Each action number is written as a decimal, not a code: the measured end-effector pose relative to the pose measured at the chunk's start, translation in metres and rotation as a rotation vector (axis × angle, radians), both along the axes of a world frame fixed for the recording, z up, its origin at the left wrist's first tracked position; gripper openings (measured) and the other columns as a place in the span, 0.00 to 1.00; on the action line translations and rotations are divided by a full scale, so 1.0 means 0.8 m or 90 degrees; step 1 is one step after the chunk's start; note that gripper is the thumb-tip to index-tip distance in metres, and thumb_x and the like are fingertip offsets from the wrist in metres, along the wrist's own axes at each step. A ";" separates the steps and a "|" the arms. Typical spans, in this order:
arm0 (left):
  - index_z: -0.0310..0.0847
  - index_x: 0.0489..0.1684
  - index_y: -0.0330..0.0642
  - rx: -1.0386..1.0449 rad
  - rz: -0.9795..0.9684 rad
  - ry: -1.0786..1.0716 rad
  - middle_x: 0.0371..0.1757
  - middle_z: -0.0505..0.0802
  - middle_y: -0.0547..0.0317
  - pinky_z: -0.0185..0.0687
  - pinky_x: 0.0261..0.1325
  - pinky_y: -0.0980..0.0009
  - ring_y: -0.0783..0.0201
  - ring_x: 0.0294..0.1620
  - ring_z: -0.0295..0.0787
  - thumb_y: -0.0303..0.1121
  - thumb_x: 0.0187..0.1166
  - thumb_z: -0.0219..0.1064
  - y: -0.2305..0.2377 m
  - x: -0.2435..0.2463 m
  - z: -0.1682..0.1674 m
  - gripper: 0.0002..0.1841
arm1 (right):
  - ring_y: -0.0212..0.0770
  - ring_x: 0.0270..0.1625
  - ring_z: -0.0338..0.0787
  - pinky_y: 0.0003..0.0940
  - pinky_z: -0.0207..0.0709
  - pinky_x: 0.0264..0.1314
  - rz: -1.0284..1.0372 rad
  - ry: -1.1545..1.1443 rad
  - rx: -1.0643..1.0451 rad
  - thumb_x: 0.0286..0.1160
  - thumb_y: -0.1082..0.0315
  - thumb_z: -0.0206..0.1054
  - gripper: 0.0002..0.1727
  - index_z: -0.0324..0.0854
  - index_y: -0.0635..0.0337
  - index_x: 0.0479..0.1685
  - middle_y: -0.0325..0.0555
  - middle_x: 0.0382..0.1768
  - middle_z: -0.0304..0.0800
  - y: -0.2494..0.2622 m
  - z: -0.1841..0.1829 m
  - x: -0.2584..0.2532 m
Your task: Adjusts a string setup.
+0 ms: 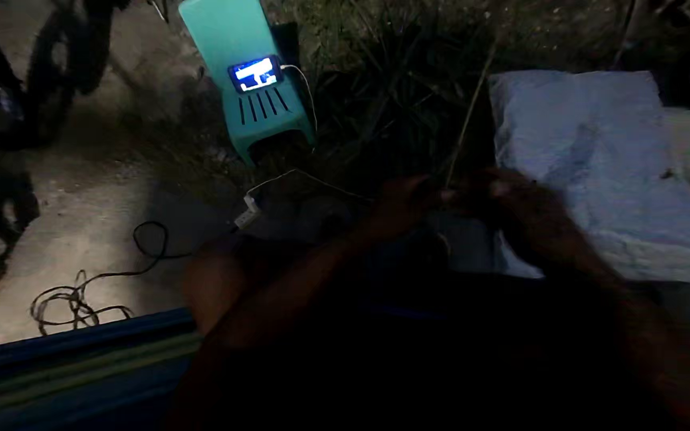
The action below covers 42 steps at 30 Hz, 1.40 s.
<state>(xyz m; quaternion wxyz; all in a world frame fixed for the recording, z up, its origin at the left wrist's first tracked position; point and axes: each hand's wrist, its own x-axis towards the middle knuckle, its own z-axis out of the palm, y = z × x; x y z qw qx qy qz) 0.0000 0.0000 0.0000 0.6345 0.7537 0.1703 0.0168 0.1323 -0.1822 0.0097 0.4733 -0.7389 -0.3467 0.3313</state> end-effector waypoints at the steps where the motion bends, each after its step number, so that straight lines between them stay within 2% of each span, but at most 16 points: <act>1: 0.84 0.55 0.29 -0.024 0.038 -0.020 0.42 0.91 0.52 0.84 0.49 0.70 0.68 0.39 0.86 0.34 0.87 0.64 -0.002 0.001 0.005 0.14 | 0.33 0.53 0.92 0.36 0.89 0.60 0.043 0.019 -0.019 0.91 0.54 0.51 0.26 0.75 0.67 0.73 0.45 0.54 0.92 0.008 -0.012 -0.017; 3: 0.85 0.51 0.31 -0.025 0.092 -0.069 0.39 0.91 0.55 0.84 0.45 0.73 0.72 0.36 0.86 0.34 0.87 0.64 0.002 0.006 0.010 0.12 | 0.26 0.42 0.92 0.25 0.88 0.52 0.067 0.110 0.005 0.93 0.62 0.50 0.18 0.79 0.66 0.62 0.36 0.40 0.92 0.023 -0.025 -0.040; 5: 0.85 0.51 0.31 0.006 0.108 -0.095 0.36 0.90 0.55 0.83 0.41 0.73 0.71 0.33 0.84 0.35 0.87 0.65 0.011 0.013 0.014 0.13 | 0.24 0.31 0.88 0.20 0.86 0.39 0.041 0.176 0.026 0.93 0.66 0.48 0.14 0.77 0.64 0.54 0.30 0.30 0.87 0.038 -0.020 -0.044; 7: 0.82 0.59 0.31 0.031 0.077 -0.101 0.39 0.90 0.51 0.85 0.43 0.67 0.66 0.35 0.86 0.37 0.87 0.64 0.026 0.028 0.025 0.16 | 0.25 0.26 0.86 0.21 0.85 0.31 -0.019 0.161 0.029 0.92 0.66 0.50 0.14 0.78 0.66 0.56 0.31 0.27 0.86 0.052 -0.012 -0.031; 9: 0.75 0.70 0.31 0.036 0.019 -0.087 0.46 0.90 0.44 0.87 0.51 0.59 0.59 0.42 0.89 0.41 0.89 0.62 0.040 0.046 0.043 0.22 | 0.24 0.23 0.85 0.21 0.84 0.28 -0.072 0.102 0.015 0.91 0.65 0.53 0.14 0.78 0.66 0.57 0.31 0.26 0.85 0.066 -0.001 -0.011; 11: 0.70 0.74 0.30 0.040 -0.037 -0.075 0.49 0.89 0.42 0.86 0.53 0.56 0.57 0.45 0.88 0.41 0.94 0.52 0.052 0.066 0.065 0.23 | 0.23 0.21 0.82 0.22 0.81 0.25 -0.124 0.071 0.026 0.90 0.63 0.55 0.15 0.79 0.66 0.58 0.32 0.26 0.85 0.081 0.009 0.012; 13: 0.72 0.72 0.27 0.060 -0.083 -0.098 0.52 0.88 0.40 0.83 0.57 0.58 0.56 0.49 0.87 0.36 0.95 0.47 0.068 0.089 0.080 0.21 | 0.21 0.20 0.80 0.19 0.79 0.22 -0.143 0.055 0.071 0.88 0.63 0.57 0.12 0.81 0.61 0.54 0.28 0.24 0.84 0.095 0.016 0.039; 15: 0.75 0.71 0.26 0.080 -0.111 -0.108 0.56 0.90 0.38 0.83 0.61 0.58 0.55 0.53 0.88 0.33 0.94 0.51 0.090 0.108 0.086 0.19 | 0.20 0.19 0.80 0.17 0.79 0.22 -0.144 0.061 0.105 0.88 0.64 0.57 0.11 0.81 0.59 0.53 0.25 0.22 0.84 0.111 0.024 0.063; 20: 0.81 0.60 0.28 0.030 -0.129 -0.131 0.39 0.88 0.50 0.79 0.34 0.74 0.70 0.31 0.81 0.31 0.90 0.58 0.144 0.155 0.064 0.14 | 0.18 0.17 0.78 0.14 0.76 0.20 -0.104 0.120 0.145 0.87 0.62 0.58 0.09 0.84 0.49 0.45 0.21 0.20 0.83 0.154 0.017 0.118; 22: 0.81 0.62 0.27 0.002 -0.124 -0.109 0.38 0.89 0.49 0.78 0.30 0.74 0.70 0.28 0.80 0.31 0.89 0.60 0.161 0.170 0.051 0.15 | 0.17 0.17 0.77 0.14 0.75 0.20 -0.108 0.098 0.101 0.87 0.62 0.59 0.08 0.83 0.49 0.43 0.21 0.19 0.81 0.174 0.013 0.130; 24: 0.80 0.67 0.30 -0.045 -0.072 -0.057 0.38 0.88 0.52 0.76 0.30 0.76 0.72 0.27 0.77 0.32 0.91 0.57 0.181 0.179 0.051 0.16 | 0.17 0.18 0.77 0.15 0.76 0.22 -0.108 0.070 0.054 0.87 0.64 0.58 0.09 0.82 0.56 0.44 0.22 0.20 0.80 0.194 0.009 0.139; 27: 0.80 0.69 0.34 -0.080 0.044 -0.035 0.31 0.84 0.61 0.73 0.27 0.80 0.76 0.23 0.74 0.34 0.91 0.58 0.222 0.193 0.045 0.17 | 0.16 0.20 0.77 0.14 0.75 0.24 -0.065 0.058 -0.003 0.87 0.66 0.59 0.11 0.84 0.65 0.48 0.26 0.22 0.81 0.220 0.002 0.153; 31: 0.80 0.68 0.35 -0.055 0.044 -0.043 0.31 0.85 0.61 0.76 0.25 0.79 0.75 0.22 0.76 0.35 0.89 0.59 0.261 0.203 0.024 0.17 | 0.17 0.24 0.81 0.14 0.77 0.27 -0.033 0.083 -0.029 0.86 0.64 0.62 0.11 0.86 0.63 0.50 0.28 0.26 0.85 0.248 -0.006 0.177; 34: 0.84 0.59 0.35 -0.012 0.066 -0.062 0.27 0.85 0.65 0.75 0.24 0.80 0.78 0.20 0.76 0.33 0.88 0.60 0.283 0.205 0.017 0.13 | 0.17 0.24 0.80 0.14 0.76 0.28 -0.009 0.067 -0.050 0.86 0.63 0.63 0.11 0.87 0.61 0.48 0.28 0.26 0.84 0.263 -0.007 0.190; 38: 0.83 0.48 0.41 -0.085 0.180 -0.174 0.24 0.82 0.72 0.70 0.20 0.84 0.80 0.18 0.73 0.30 0.89 0.58 0.330 0.212 0.010 0.08 | 0.16 0.20 0.76 0.13 0.72 0.23 0.041 0.101 -0.013 0.86 0.64 0.63 0.10 0.87 0.59 0.44 0.24 0.22 0.81 0.269 -0.011 0.200; 42: 0.84 0.56 0.38 -0.049 0.123 -0.129 0.26 0.84 0.71 0.76 0.23 0.81 0.79 0.20 0.76 0.30 0.87 0.59 0.322 0.207 0.012 0.10 | 0.16 0.21 0.77 0.12 0.73 0.23 0.066 0.109 -0.007 0.87 0.63 0.62 0.11 0.87 0.60 0.48 0.24 0.22 0.81 0.266 -0.006 0.203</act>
